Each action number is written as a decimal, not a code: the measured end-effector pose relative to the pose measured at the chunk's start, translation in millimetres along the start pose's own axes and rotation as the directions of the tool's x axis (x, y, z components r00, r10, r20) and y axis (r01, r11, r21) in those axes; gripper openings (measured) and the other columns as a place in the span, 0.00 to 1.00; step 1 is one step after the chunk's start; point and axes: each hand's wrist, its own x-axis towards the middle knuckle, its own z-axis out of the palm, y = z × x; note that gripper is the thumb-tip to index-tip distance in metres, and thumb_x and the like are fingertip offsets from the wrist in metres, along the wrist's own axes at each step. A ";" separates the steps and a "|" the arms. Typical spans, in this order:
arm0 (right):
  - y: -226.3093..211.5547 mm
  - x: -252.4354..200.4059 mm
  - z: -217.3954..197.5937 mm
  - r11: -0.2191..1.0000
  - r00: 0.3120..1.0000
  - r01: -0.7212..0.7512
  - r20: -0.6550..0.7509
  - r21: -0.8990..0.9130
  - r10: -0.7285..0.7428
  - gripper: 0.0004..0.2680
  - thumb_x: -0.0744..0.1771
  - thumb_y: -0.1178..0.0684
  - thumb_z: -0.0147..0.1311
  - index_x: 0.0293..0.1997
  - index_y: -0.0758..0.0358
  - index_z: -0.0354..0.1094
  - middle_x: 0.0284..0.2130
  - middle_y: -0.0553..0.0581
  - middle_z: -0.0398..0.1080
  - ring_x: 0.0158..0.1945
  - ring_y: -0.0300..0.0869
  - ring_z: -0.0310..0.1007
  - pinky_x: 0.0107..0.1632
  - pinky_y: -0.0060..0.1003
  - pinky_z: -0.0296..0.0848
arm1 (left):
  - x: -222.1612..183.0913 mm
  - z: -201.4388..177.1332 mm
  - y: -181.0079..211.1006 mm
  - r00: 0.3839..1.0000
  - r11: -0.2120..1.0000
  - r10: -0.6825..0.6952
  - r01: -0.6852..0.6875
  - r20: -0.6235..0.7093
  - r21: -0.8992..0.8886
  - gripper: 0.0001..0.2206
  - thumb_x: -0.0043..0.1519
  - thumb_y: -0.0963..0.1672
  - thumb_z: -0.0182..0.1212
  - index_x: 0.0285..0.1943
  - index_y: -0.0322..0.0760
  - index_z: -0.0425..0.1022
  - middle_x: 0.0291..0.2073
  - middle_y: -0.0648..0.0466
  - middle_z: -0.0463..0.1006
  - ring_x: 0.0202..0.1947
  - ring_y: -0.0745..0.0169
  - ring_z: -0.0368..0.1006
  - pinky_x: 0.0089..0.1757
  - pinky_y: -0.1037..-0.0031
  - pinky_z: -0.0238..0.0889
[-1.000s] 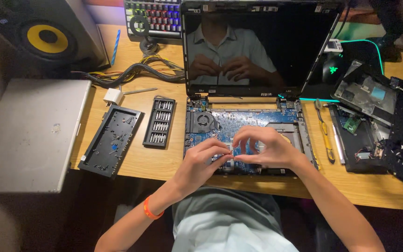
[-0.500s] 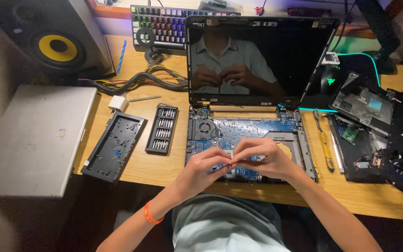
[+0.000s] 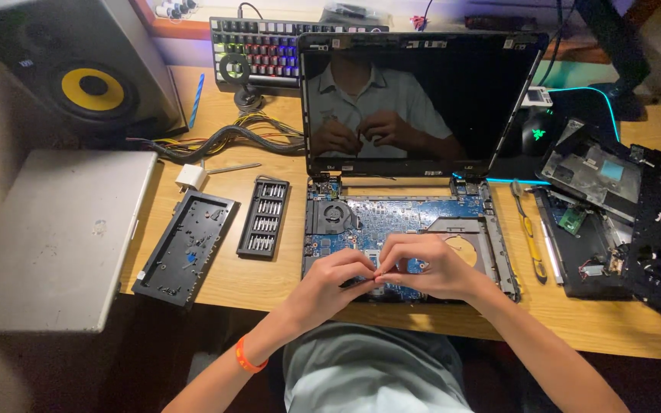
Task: The recorder is disassembling and reassembling parts of a laptop, including the keyboard and internal casing.
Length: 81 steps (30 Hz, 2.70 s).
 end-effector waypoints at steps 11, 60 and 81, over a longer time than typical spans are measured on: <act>2.3 0.6 0.6 0.999 0.999 0.032 -0.030 -0.025 -0.033 0.04 0.63 0.61 0.66 0.36 0.65 0.74 0.33 0.53 0.75 0.36 0.38 0.76 0.34 0.30 0.74 | 1.2 0.9 -7.5 0.999 0.999 -0.022 0.023 0.024 -0.025 0.05 0.60 0.39 0.69 0.39 0.31 0.79 0.37 0.52 0.78 0.35 0.58 0.78 0.36 0.70 0.72; -5.4 -41.1 -53.9 0.955 0.921 -0.259 -0.334 -0.145 0.199 0.07 0.66 0.60 0.56 0.46 0.63 0.77 0.35 0.52 0.81 0.36 0.35 0.82 0.37 0.29 0.81 | 3.6 -5.4 5.8 0.997 0.998 -0.058 0.056 0.051 0.039 0.06 0.65 0.40 0.61 0.46 0.29 0.78 0.45 0.45 0.77 0.46 0.48 0.76 0.48 0.65 0.70; -23.8 -149.1 -77.8 0.270 0.814 -0.581 -0.551 -0.768 0.185 0.08 0.66 0.55 0.59 0.46 0.64 0.78 0.44 0.58 0.78 0.52 0.47 0.76 0.54 0.43 0.70 | 9.9 -4.7 15.4 0.993 0.985 -0.024 0.005 0.111 0.172 0.05 0.62 0.38 0.62 0.45 0.30 0.77 0.45 0.47 0.76 0.48 0.47 0.73 0.50 0.63 0.67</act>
